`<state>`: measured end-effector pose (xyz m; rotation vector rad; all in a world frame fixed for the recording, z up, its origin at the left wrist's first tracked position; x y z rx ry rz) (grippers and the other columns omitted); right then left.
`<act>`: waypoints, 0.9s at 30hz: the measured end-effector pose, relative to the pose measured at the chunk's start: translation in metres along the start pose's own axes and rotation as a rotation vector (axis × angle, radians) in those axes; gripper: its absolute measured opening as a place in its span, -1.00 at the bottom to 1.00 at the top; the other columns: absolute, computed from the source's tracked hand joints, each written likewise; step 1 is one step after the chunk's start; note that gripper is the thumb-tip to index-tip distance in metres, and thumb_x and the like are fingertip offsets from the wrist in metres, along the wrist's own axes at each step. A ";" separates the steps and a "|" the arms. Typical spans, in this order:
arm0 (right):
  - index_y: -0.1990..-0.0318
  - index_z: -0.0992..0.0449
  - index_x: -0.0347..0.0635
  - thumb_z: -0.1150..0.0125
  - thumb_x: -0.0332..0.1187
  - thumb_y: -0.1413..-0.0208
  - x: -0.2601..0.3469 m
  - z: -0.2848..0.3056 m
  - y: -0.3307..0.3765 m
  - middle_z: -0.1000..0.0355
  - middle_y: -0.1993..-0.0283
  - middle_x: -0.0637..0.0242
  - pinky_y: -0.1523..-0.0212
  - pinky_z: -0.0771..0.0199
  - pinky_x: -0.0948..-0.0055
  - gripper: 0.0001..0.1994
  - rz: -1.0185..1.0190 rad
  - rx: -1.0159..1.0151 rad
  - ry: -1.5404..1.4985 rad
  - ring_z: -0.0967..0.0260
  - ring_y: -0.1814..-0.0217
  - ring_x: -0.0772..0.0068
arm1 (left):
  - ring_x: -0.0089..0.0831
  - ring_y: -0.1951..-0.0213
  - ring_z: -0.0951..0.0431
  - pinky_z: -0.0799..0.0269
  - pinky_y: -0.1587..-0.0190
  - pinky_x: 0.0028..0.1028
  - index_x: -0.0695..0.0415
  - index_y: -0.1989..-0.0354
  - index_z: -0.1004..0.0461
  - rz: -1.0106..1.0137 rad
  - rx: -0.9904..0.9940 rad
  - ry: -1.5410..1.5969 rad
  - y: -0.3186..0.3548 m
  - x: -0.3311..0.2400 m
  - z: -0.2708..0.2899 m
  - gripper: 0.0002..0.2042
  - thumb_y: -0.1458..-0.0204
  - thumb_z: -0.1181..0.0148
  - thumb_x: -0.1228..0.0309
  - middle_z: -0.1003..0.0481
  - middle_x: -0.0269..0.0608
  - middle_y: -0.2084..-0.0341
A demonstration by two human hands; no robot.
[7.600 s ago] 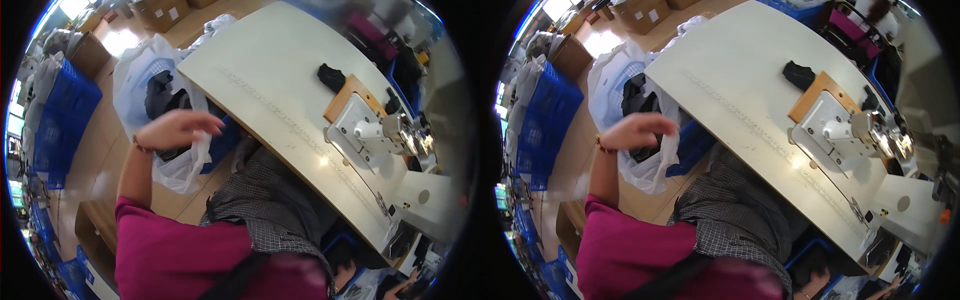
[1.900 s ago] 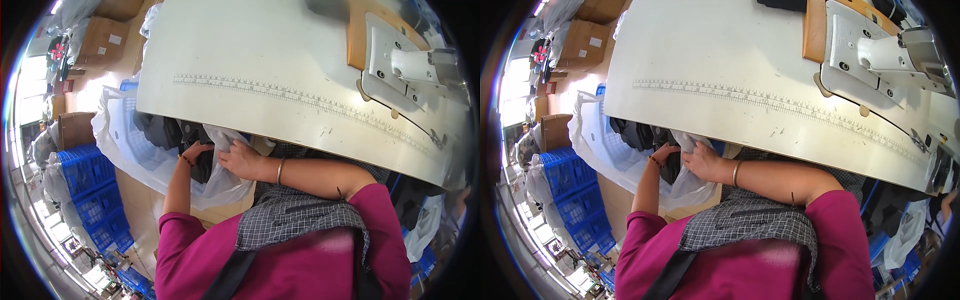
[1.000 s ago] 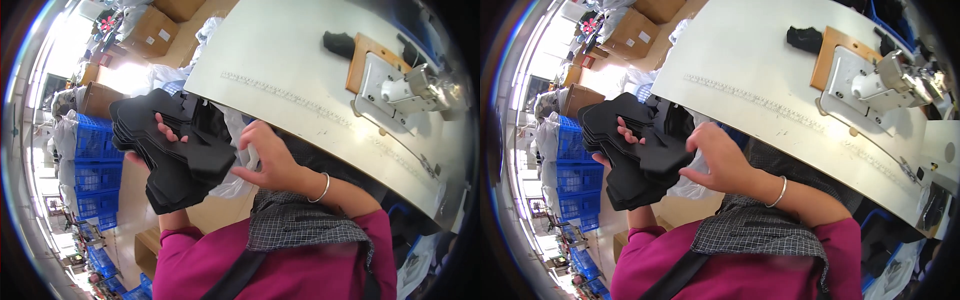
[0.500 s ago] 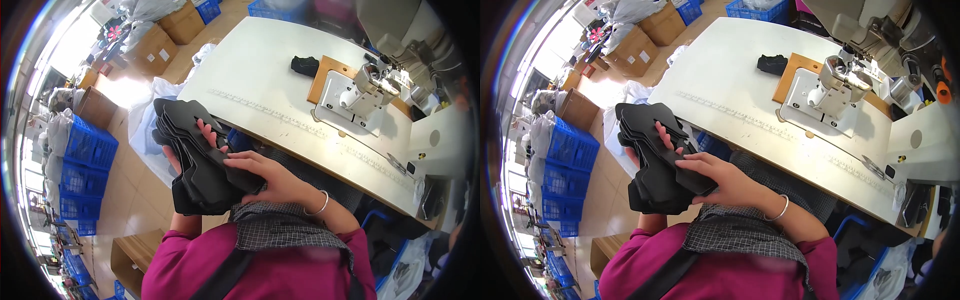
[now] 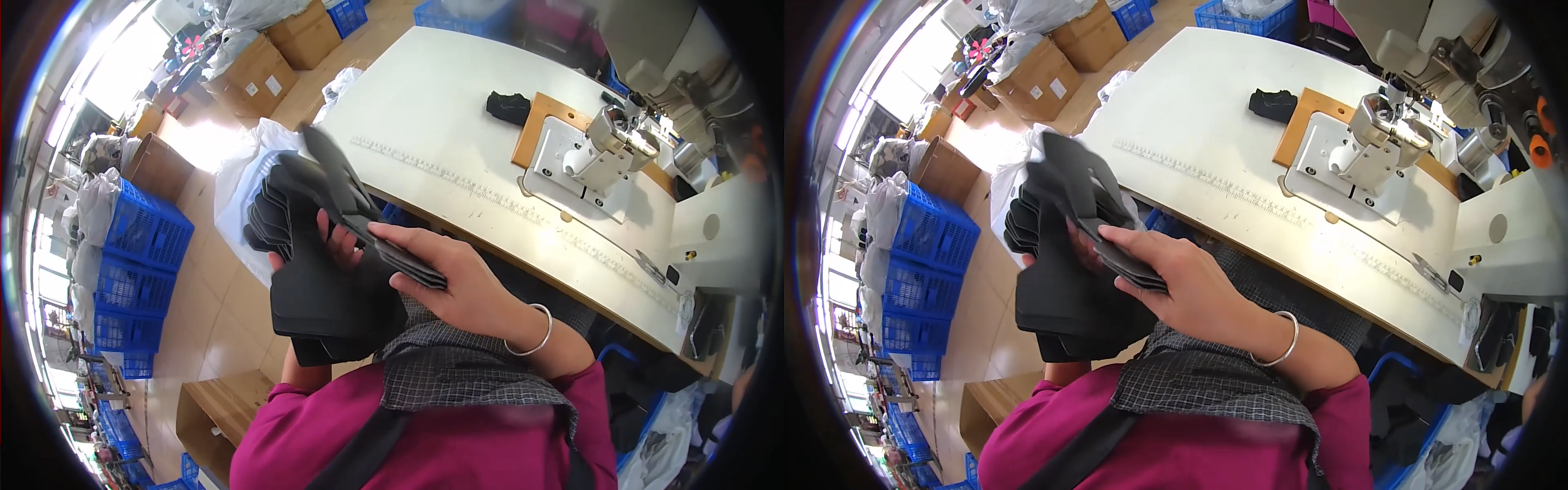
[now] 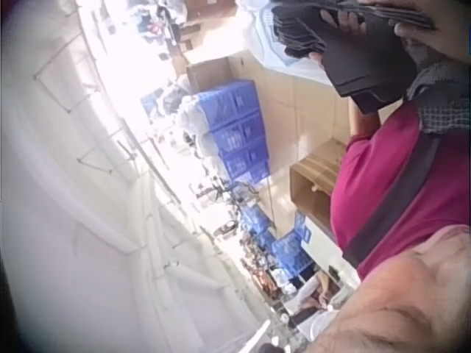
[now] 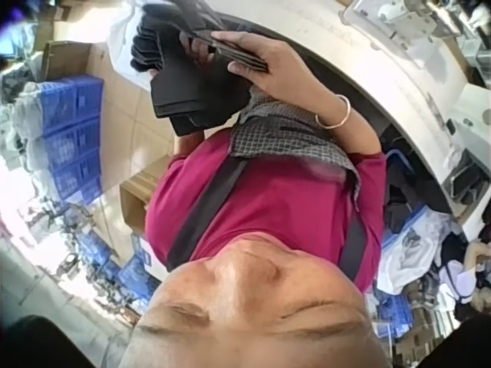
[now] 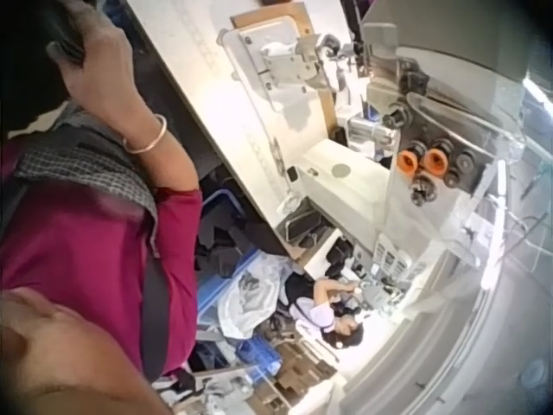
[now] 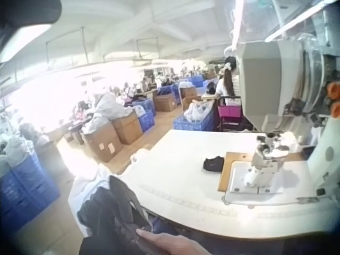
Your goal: Organizing and aligning shoe upper components at a sewing workstation.
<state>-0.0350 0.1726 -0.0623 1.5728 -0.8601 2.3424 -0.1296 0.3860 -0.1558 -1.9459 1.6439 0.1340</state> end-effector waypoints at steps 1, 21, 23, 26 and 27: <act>-0.36 -0.34 -0.06 -0.29 -0.59 -0.09 0.004 0.002 -0.001 -0.49 -0.07 0.12 -0.09 -0.46 0.33 -0.37 -0.012 -0.041 0.005 -0.50 -0.04 0.19 | -0.17 -0.35 -0.30 -0.07 -0.44 -0.11 0.03 -0.49 -0.06 -0.003 0.006 0.003 -0.002 -0.005 0.005 -0.07 -0.12 0.18 -0.43 -0.23 -0.10 -0.40; -0.41 -0.22 -0.15 -0.30 -0.33 -0.18 0.005 -0.030 -0.036 -0.37 -0.12 0.06 -0.12 -0.43 0.29 -0.35 0.045 0.157 0.173 -0.42 -0.11 0.03 | -0.02 -0.26 -0.39 -0.22 -0.39 -0.08 0.21 -0.40 -0.11 -0.068 -0.390 -0.387 0.036 -0.019 0.006 -0.18 -0.02 -0.33 0.10 -0.35 0.05 -0.26; -0.43 -0.17 -0.12 -0.33 -0.27 -0.15 -0.004 -0.038 -0.025 -0.33 -0.10 0.04 -0.11 -0.44 0.27 -0.29 0.049 0.157 0.148 -0.41 -0.07 0.00 | -0.05 -0.28 -0.38 -0.20 -0.40 -0.10 0.25 -0.41 -0.10 0.019 -0.258 -0.321 0.023 -0.011 -0.018 -0.20 -0.06 -0.29 0.14 -0.32 0.05 -0.29; -0.46 -0.09 -0.07 -0.36 -0.20 -0.10 0.000 -0.043 -0.015 -0.29 -0.07 -0.01 -0.11 -0.43 0.24 -0.20 -0.001 0.159 0.118 -0.41 -0.03 -0.02 | -0.07 -0.35 -0.30 -0.13 -0.43 -0.10 0.27 -0.40 -0.14 0.177 -0.496 -0.281 0.054 -0.011 0.025 -0.25 -0.08 -0.21 0.13 -0.24 0.07 -0.36; -0.47 -0.06 -0.04 -0.36 -0.19 -0.08 0.003 -0.044 -0.014 -0.28 -0.07 -0.03 -0.12 -0.42 0.23 -0.17 -0.057 0.158 0.120 -0.41 -0.02 -0.02 | -0.07 -0.35 -0.30 -0.13 -0.43 -0.10 0.27 -0.40 -0.14 0.173 -0.505 -0.277 0.059 -0.009 0.028 -0.25 -0.08 -0.21 0.13 -0.24 0.07 -0.36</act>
Point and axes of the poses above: each hand's wrist, its own y-axis away from the middle knuckle, its own z-axis out of the back of the hand, x = y × z, the point moved 3 cm from there along -y, towards the middle knuckle
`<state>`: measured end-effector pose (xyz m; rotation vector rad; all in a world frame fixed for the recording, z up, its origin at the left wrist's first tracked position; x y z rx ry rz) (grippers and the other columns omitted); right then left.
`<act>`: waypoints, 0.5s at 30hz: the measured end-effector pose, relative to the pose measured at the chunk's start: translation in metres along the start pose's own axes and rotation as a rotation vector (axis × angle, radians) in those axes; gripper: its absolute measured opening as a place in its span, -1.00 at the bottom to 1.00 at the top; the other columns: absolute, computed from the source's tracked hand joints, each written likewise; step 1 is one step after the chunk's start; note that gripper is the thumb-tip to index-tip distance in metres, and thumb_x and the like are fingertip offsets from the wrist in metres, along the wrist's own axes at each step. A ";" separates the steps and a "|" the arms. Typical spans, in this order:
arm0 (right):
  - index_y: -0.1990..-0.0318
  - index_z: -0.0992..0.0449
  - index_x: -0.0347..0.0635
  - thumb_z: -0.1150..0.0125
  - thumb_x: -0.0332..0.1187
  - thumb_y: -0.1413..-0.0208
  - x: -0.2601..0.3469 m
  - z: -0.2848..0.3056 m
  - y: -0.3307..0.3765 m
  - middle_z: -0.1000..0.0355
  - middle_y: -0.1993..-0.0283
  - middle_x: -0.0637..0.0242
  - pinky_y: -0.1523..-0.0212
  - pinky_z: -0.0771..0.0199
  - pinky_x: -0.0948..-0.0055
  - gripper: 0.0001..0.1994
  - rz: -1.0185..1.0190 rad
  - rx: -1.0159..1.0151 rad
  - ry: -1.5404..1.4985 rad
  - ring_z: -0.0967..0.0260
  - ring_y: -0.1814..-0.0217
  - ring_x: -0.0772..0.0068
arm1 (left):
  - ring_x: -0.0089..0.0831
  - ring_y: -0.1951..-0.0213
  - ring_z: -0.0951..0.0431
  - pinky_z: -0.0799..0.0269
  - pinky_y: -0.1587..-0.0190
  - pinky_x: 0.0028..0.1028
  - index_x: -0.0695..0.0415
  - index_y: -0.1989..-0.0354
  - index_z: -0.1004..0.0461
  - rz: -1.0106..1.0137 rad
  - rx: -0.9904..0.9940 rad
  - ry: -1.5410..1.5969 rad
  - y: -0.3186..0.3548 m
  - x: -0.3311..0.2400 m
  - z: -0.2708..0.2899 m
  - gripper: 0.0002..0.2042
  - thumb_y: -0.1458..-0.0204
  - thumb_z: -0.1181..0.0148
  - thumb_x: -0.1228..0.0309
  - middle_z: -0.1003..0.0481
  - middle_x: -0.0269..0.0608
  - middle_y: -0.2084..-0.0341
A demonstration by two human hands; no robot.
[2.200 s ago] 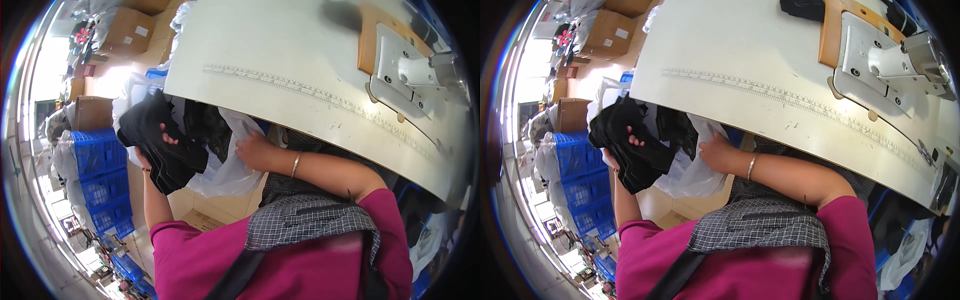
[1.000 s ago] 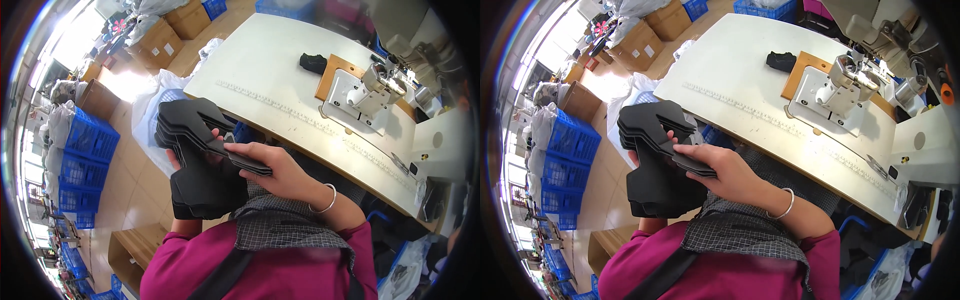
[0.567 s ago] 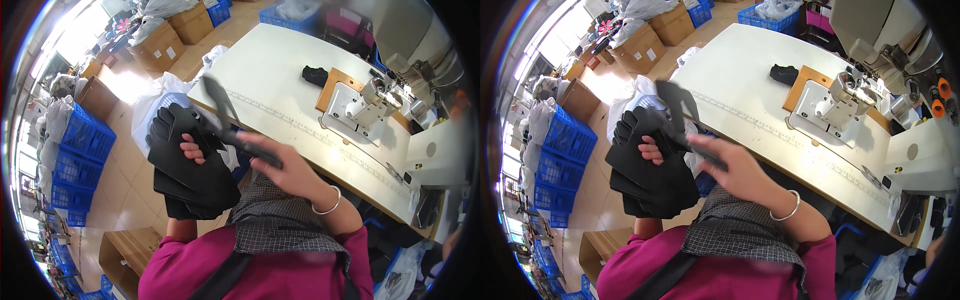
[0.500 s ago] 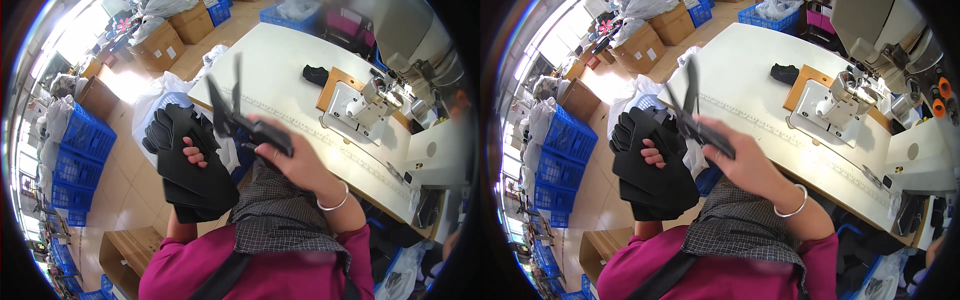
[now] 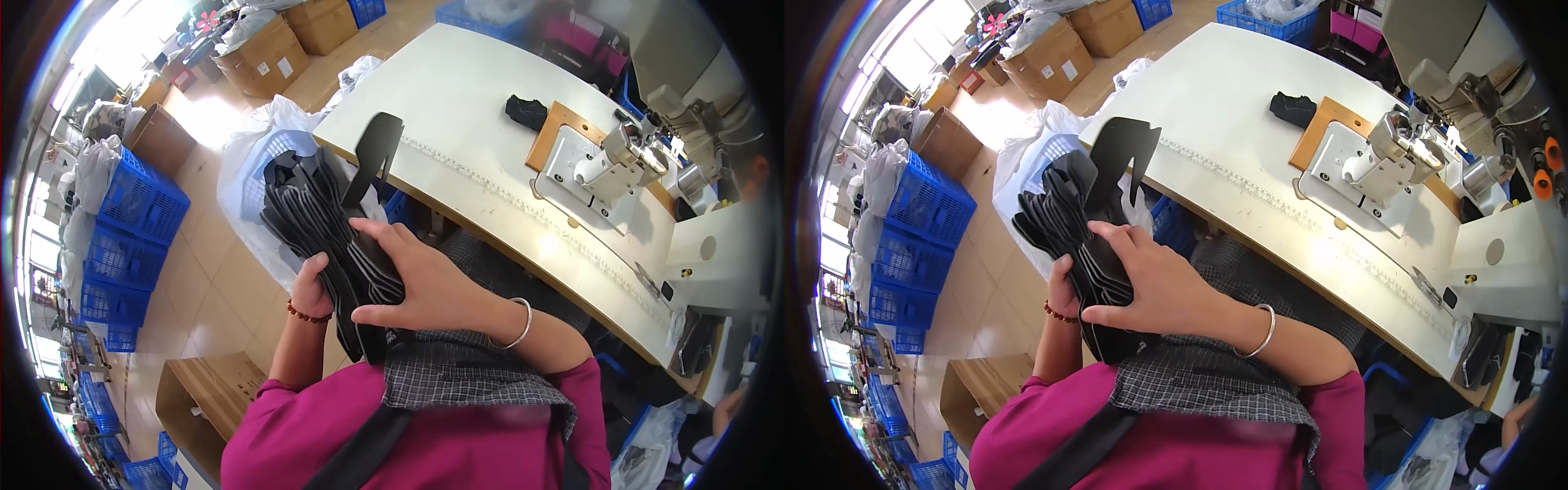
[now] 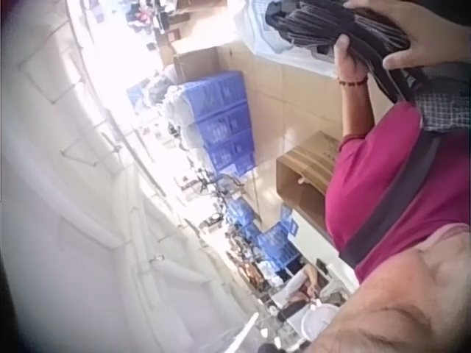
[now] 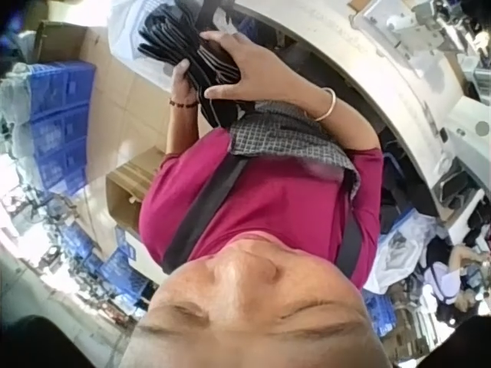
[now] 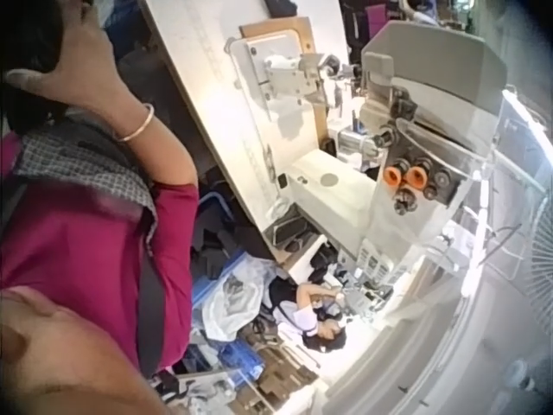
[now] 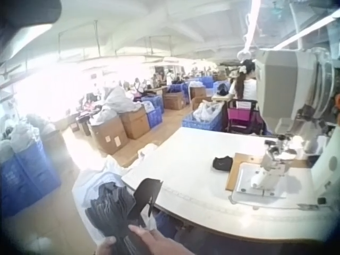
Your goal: Organizing and aligning shoe upper components at a sewing workstation.
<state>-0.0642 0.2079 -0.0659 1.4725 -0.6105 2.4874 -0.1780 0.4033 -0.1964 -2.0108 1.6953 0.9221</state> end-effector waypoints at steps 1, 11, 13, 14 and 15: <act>-0.48 -0.03 0.01 -0.31 -0.26 -0.10 0.002 -0.001 0.000 -0.25 -0.09 -0.06 -0.18 -0.38 0.23 -0.19 -0.091 0.059 -0.001 -0.37 -0.08 -0.03 | -0.07 -0.35 -0.29 -0.12 -0.43 -0.11 0.27 -0.40 -0.13 0.011 0.006 0.022 -0.001 0.003 0.000 -0.24 -0.09 -0.17 0.10 -0.23 0.07 -0.36; -0.38 -0.22 0.20 -0.36 -0.13 -0.13 0.013 0.025 0.019 -0.22 -0.15 -0.05 -0.20 -0.36 0.18 -0.33 0.063 0.360 0.090 -0.32 -0.15 -0.13 | -0.09 -0.27 -0.39 -0.22 -0.39 -0.11 0.27 -0.43 -0.09 -0.015 0.073 0.299 -0.009 0.021 -0.049 -0.03 -0.02 0.02 -0.32 -0.32 0.10 -0.28; -0.37 -0.25 0.15 -0.34 -0.03 -0.12 0.016 0.028 0.024 -0.22 -0.19 -0.11 -0.25 -0.31 0.11 -0.33 0.046 0.426 0.128 -0.28 -0.23 -0.19 | -0.05 -0.23 -0.43 -0.27 -0.36 -0.09 0.28 -0.40 -0.13 0.008 0.244 0.334 -0.014 0.028 -0.045 0.04 0.05 -0.04 -0.39 -0.35 0.15 -0.24; -0.37 -0.25 0.15 -0.34 -0.03 -0.12 0.016 0.028 0.027 -0.22 -0.19 -0.11 -0.25 -0.31 0.11 -0.33 -0.002 0.403 0.152 -0.28 -0.23 -0.19 | 0.00 -0.20 -0.46 -0.30 -0.34 -0.07 0.27 -0.38 -0.17 -0.037 0.266 0.409 -0.019 0.029 -0.036 0.08 0.13 -0.09 -0.45 -0.38 0.20 -0.21; -0.33 -0.32 0.09 -0.33 -0.01 -0.11 0.023 0.028 0.031 -0.22 -0.21 -0.13 -0.28 -0.25 0.06 -0.36 0.169 0.345 0.246 -0.24 -0.26 -0.20 | 0.02 -0.20 -0.45 -0.30 -0.33 -0.02 0.25 -0.39 -0.13 -0.052 0.234 0.391 -0.020 0.025 -0.022 0.12 0.16 -0.09 -0.48 -0.37 0.20 -0.21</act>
Point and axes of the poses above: each hand's wrist, its own y-axis away from the middle knuckle, its own z-axis out of the back of the hand, x = y × z, the point moved 3 cm from there along -y, towards the middle knuckle
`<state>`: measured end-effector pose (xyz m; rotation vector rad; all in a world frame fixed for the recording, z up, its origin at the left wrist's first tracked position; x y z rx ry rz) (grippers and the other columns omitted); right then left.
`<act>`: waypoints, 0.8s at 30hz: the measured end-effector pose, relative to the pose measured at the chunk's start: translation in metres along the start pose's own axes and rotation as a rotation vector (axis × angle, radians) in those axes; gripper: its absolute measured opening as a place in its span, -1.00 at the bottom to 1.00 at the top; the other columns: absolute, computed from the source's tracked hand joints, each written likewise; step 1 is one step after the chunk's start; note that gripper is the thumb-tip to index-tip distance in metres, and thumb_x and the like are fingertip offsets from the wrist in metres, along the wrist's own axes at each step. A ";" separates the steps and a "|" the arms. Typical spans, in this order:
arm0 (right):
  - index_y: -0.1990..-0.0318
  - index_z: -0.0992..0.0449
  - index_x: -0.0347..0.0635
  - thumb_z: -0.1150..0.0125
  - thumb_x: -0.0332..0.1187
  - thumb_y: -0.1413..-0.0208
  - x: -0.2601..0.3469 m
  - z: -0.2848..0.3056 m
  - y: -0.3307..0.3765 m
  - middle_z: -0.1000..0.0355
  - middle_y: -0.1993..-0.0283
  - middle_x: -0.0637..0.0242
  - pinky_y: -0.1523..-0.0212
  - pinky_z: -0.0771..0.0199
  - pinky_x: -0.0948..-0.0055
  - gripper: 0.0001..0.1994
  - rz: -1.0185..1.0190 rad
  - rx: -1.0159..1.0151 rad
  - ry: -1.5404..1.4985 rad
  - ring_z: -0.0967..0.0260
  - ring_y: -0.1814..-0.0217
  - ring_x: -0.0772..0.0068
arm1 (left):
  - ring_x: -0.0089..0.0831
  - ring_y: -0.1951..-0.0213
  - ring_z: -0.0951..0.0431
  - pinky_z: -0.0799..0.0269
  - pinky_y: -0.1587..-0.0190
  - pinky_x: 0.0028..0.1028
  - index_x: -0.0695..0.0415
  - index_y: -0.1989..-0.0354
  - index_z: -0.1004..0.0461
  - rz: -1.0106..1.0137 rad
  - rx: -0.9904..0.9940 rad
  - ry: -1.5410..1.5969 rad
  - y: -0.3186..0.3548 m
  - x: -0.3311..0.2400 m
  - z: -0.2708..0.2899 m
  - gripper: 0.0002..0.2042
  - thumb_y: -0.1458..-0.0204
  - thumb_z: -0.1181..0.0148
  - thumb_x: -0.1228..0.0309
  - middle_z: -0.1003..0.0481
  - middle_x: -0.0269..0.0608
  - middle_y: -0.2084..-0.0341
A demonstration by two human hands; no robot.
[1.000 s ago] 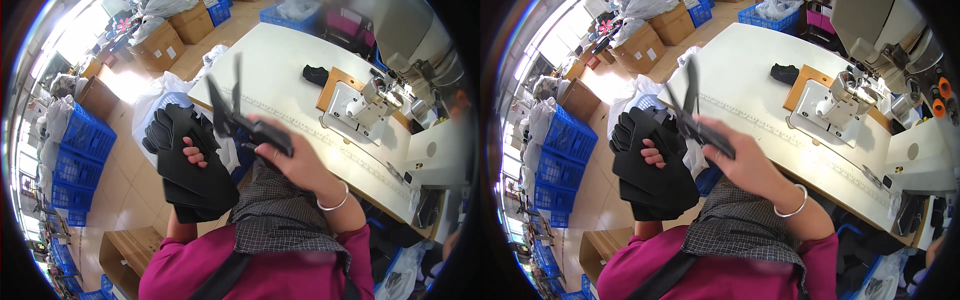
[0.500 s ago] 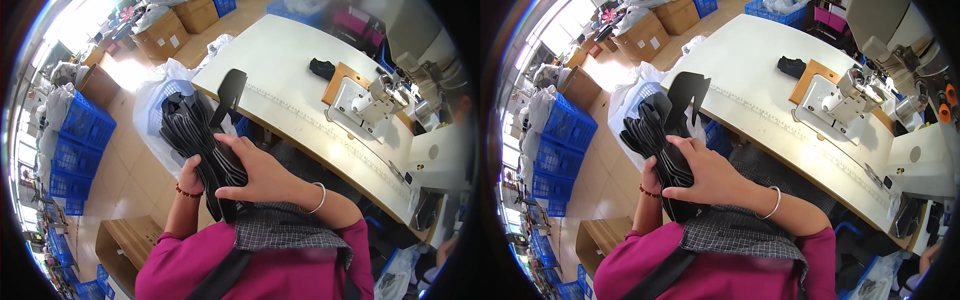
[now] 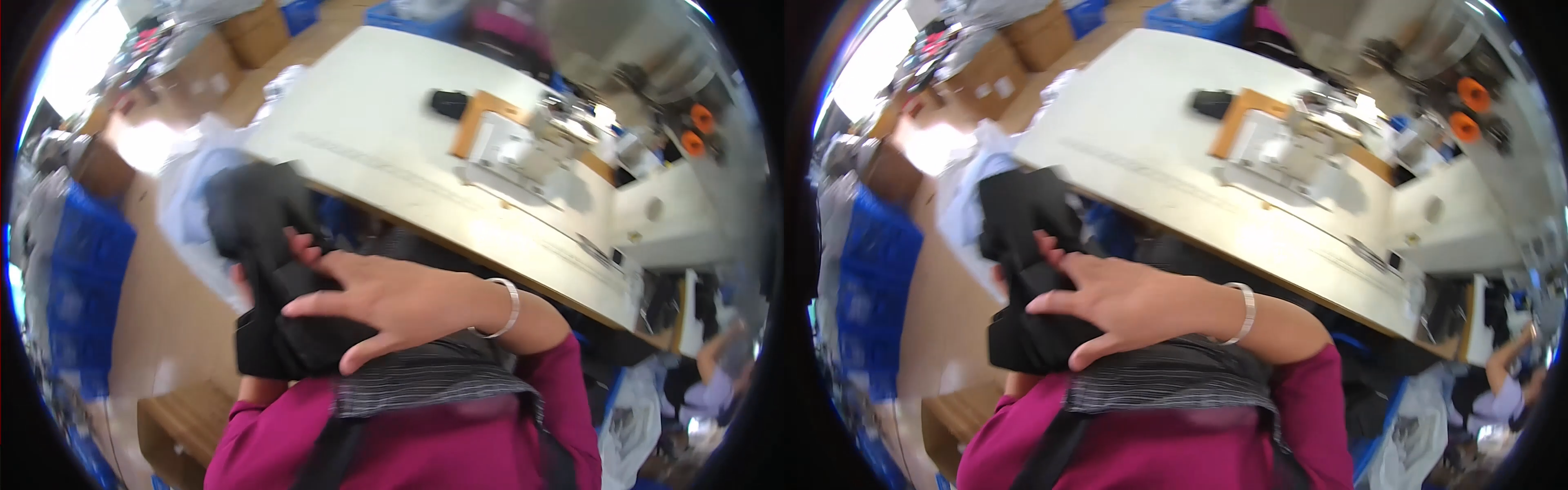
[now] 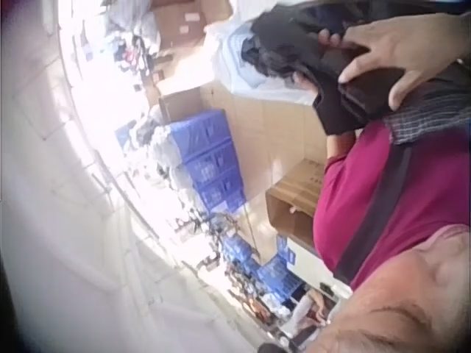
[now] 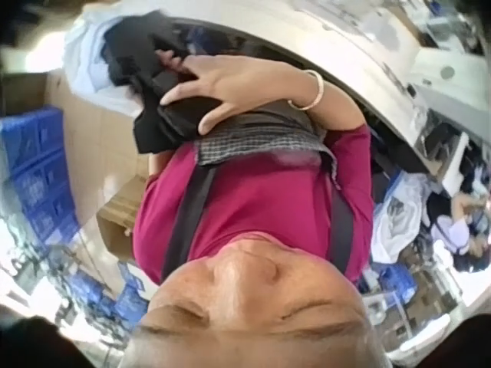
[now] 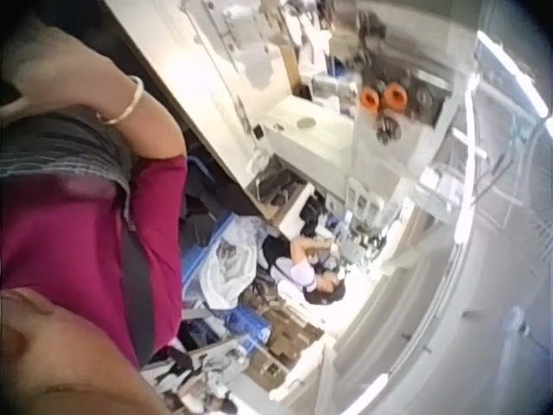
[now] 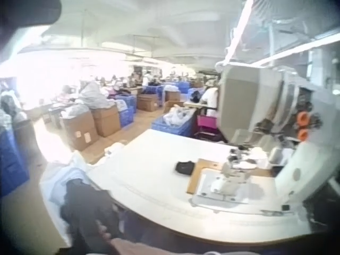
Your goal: Organizing and aligning shoe upper components at a sewing workstation.
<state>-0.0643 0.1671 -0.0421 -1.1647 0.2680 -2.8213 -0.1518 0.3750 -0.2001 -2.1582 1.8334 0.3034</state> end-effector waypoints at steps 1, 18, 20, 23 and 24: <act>-0.28 -0.39 0.02 -0.32 0.02 -0.11 0.007 0.001 0.007 -0.22 -0.23 -0.15 -0.32 -0.20 0.02 -0.39 0.123 -0.062 0.139 -0.21 -0.29 -0.22 | -0.10 -0.27 -0.38 -0.15 -0.40 0.00 0.16 -0.44 -0.04 -0.031 0.136 -0.009 -0.003 -0.011 0.019 0.03 0.06 -0.25 -0.30 -0.34 0.02 -0.27; 0.29 -0.53 -0.34 -0.18 -0.45 -0.18 0.116 0.004 0.069 -0.48 0.30 0.32 0.23 -0.47 0.44 -0.89 0.870 -0.509 -1.299 -0.46 0.28 0.46 | -0.35 -0.39 -0.21 0.23 -0.51 -0.01 -0.02 -0.49 0.01 0.383 0.460 0.329 -0.027 0.007 -0.025 -0.07 0.02 -0.48 0.26 -0.26 -0.35 -0.37; 0.29 -0.53 -0.34 -0.19 -0.45 -0.17 0.099 0.029 0.090 -0.49 0.30 0.32 0.23 -0.47 0.44 -0.89 0.906 -0.507 -1.285 -0.46 0.28 0.46 | -0.40 -0.39 -0.22 0.21 -0.50 0.00 -0.02 -0.48 0.01 0.375 0.442 0.288 -0.022 0.007 -0.031 -0.08 0.01 -0.48 0.25 -0.25 -0.38 -0.37; 0.28 -0.53 -0.34 -0.19 -0.45 -0.17 0.090 0.034 0.089 -0.49 0.31 0.31 0.24 -0.47 0.44 -0.89 0.924 -0.506 -1.265 -0.46 0.28 0.46 | -0.44 -0.39 -0.22 0.20 -0.49 -0.01 -0.02 -0.48 0.02 0.350 0.426 0.253 -0.018 0.001 -0.035 -0.09 -0.01 -0.46 0.25 -0.25 -0.41 -0.38; 0.28 -0.53 -0.34 -0.19 -0.45 -0.16 0.090 0.033 0.086 -0.49 0.31 0.31 0.24 -0.47 0.44 -0.89 0.923 -0.509 -1.256 -0.46 0.28 0.45 | -0.44 -0.39 -0.22 0.20 -0.49 -0.02 -0.01 -0.48 0.02 0.342 0.425 0.236 -0.018 0.002 -0.038 -0.10 -0.03 -0.45 0.24 -0.24 -0.40 -0.38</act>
Point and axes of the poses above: each hand's wrist, its own y-axis away from the middle knuckle, its own z-axis out of the back of the hand, x = y × z, the point moved 3 cm from there along -y, towards the middle knuckle
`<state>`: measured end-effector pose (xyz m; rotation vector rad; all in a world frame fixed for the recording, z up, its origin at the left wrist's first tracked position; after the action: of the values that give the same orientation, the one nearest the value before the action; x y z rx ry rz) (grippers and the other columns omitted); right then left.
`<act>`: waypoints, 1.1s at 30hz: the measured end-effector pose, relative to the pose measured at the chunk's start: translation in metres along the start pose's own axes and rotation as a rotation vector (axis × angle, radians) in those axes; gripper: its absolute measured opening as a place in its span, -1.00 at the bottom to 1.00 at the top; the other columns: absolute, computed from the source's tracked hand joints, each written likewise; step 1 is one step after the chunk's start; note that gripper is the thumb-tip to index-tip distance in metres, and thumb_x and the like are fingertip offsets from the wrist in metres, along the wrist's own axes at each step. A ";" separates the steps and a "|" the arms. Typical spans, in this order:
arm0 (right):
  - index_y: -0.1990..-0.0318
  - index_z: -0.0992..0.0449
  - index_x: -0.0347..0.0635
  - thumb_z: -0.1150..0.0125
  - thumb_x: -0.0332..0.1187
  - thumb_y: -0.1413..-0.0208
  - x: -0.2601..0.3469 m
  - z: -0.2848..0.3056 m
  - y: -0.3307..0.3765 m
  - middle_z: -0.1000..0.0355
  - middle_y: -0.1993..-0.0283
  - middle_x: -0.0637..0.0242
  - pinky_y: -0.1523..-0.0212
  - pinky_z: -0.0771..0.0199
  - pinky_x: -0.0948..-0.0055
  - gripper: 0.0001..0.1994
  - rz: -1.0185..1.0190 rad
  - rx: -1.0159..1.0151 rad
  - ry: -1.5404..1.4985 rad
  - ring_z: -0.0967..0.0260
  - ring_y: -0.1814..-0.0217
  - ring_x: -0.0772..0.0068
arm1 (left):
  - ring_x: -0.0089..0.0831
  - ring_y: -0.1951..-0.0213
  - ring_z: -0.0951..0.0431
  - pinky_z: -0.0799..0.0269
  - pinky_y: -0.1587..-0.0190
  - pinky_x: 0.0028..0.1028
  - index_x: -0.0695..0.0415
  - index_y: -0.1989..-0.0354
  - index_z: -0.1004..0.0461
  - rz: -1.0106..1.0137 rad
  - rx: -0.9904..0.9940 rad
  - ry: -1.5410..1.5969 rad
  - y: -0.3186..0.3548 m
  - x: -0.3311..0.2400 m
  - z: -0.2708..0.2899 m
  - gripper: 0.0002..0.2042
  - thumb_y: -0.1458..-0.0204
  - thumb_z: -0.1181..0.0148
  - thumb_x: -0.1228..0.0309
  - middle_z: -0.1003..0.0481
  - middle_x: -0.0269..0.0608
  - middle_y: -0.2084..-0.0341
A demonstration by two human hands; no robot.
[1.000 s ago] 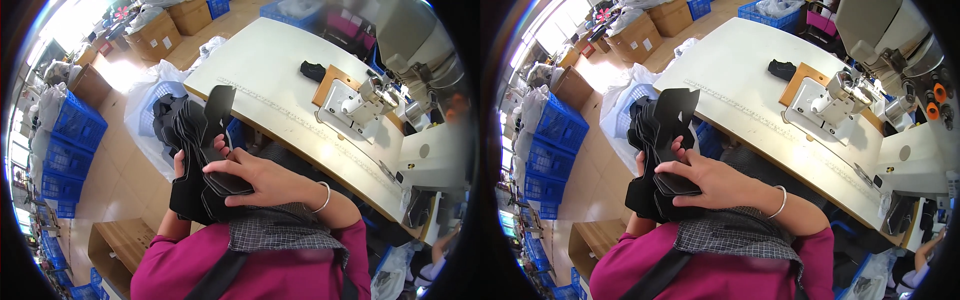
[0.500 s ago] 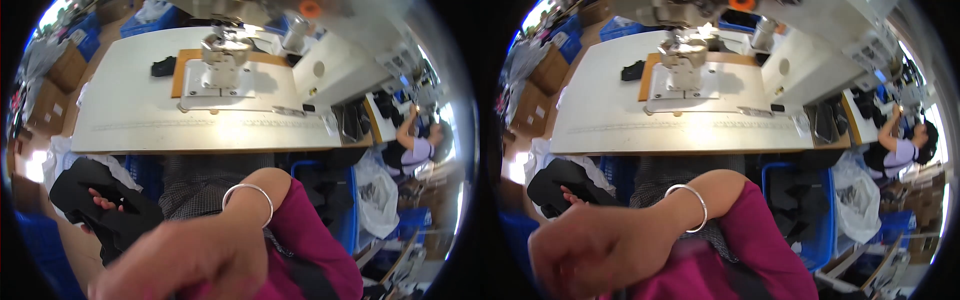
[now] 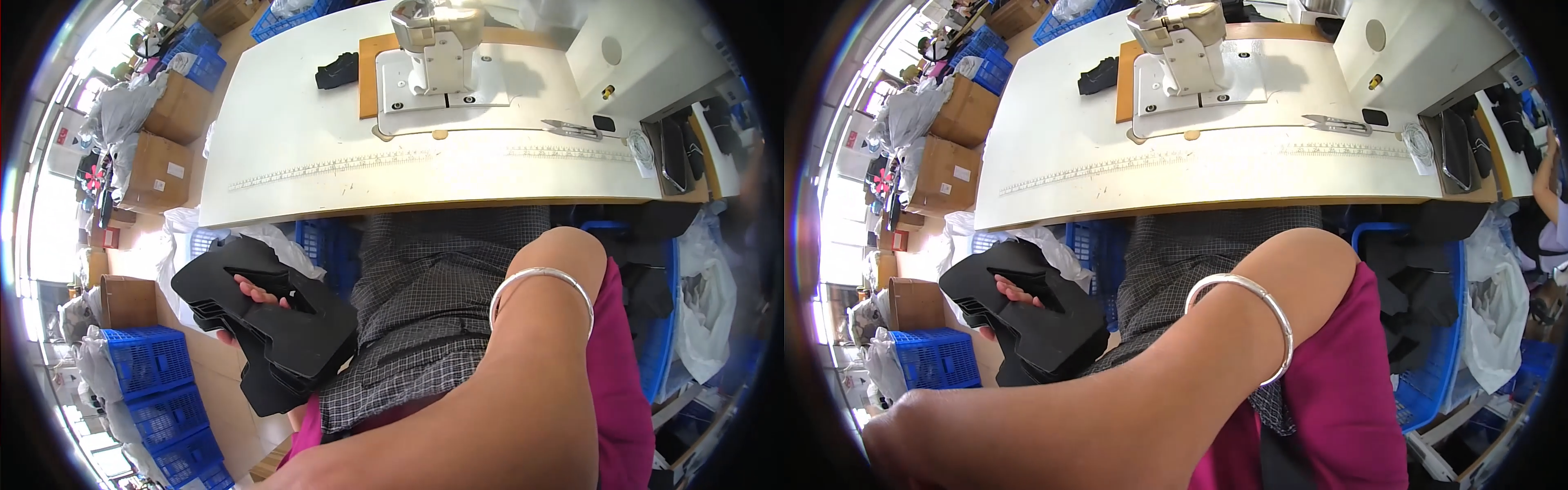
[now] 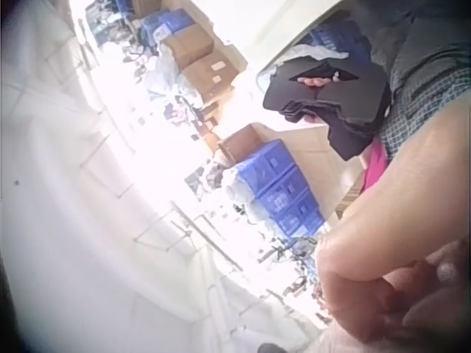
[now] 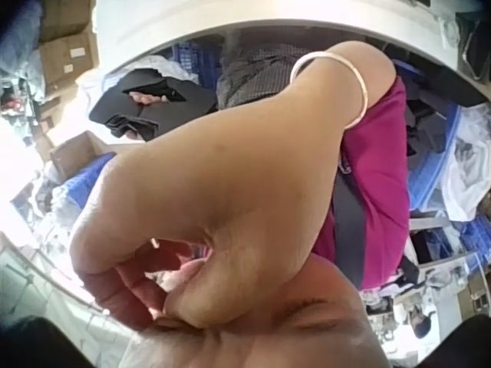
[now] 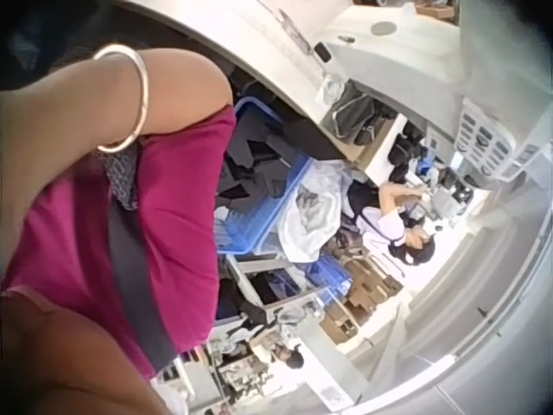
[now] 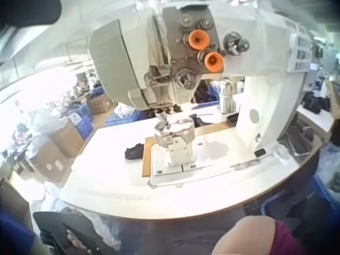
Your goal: Organizing and aligning shoe upper components at a sewing workstation.
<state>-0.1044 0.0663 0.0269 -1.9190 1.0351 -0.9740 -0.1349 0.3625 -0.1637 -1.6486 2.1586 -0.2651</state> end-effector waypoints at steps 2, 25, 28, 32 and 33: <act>0.28 -0.53 -0.34 -0.20 -0.45 -0.16 -0.001 0.003 -0.002 -0.49 0.31 0.30 0.24 -0.48 0.44 -0.89 0.000 0.000 0.019 -0.47 0.28 0.45 | -0.43 -0.39 -0.21 0.20 -0.49 -0.04 0.01 -0.48 0.03 -0.004 -0.007 -0.018 -0.002 0.002 -0.004 -0.10 -0.04 -0.43 0.23 -0.23 -0.39 -0.38; 0.28 -0.53 -0.34 -0.24 -0.45 -0.10 -0.010 0.019 -0.004 -0.50 0.34 0.26 0.27 -0.49 0.45 -0.88 -0.094 -0.060 0.300 -0.49 0.30 0.44 | -0.28 -0.46 -0.11 0.21 -0.50 0.03 0.07 -0.53 0.15 -0.073 -0.060 -0.118 -0.008 -0.001 0.019 -0.08 -0.12 -0.30 0.07 -0.08 -0.23 -0.47; 0.28 -0.53 -0.34 -0.24 -0.46 -0.09 -0.002 0.027 -0.009 -0.50 0.34 0.25 0.27 -0.49 0.45 -0.88 -0.100 -0.063 0.334 -0.49 0.30 0.44 | -0.34 -0.48 -0.06 0.24 -0.50 0.00 0.07 -0.54 0.19 -0.037 -0.038 -0.137 -0.010 -0.001 0.019 -0.06 -0.12 -0.33 0.13 -0.02 -0.26 -0.49; 0.27 -0.53 -0.33 -0.25 -0.46 -0.08 0.007 0.044 -0.014 -0.50 0.34 0.24 0.28 -0.50 0.45 -0.88 -0.119 -0.066 0.378 -0.49 0.30 0.43 | -0.24 -0.52 0.05 0.32 -0.47 0.18 0.02 -0.55 0.22 -0.058 -0.120 -0.173 -0.004 -0.006 0.018 -0.04 -0.12 -0.27 0.00 0.11 -0.18 -0.54; 0.27 -0.53 -0.33 -0.25 -0.46 -0.07 0.007 0.045 -0.016 -0.50 0.34 0.24 0.28 -0.50 0.45 -0.88 -0.128 -0.063 0.387 -0.50 0.30 0.43 | -0.24 -0.52 0.05 0.32 -0.47 0.18 0.02 -0.55 0.22 -0.064 -0.120 -0.173 -0.004 -0.003 0.017 -0.04 -0.12 -0.27 0.00 0.11 -0.18 -0.54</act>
<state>-0.0572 0.0775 0.0226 -1.9083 1.1787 -1.4422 -0.1230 0.3656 -0.1771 -1.7395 2.0307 -0.0098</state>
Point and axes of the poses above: each hand's wrist, its own y-axis away from the middle knuckle, its own z-axis out of the back of the hand, x = y × z, the point moved 3 cm from there along -y, towards the middle knuckle
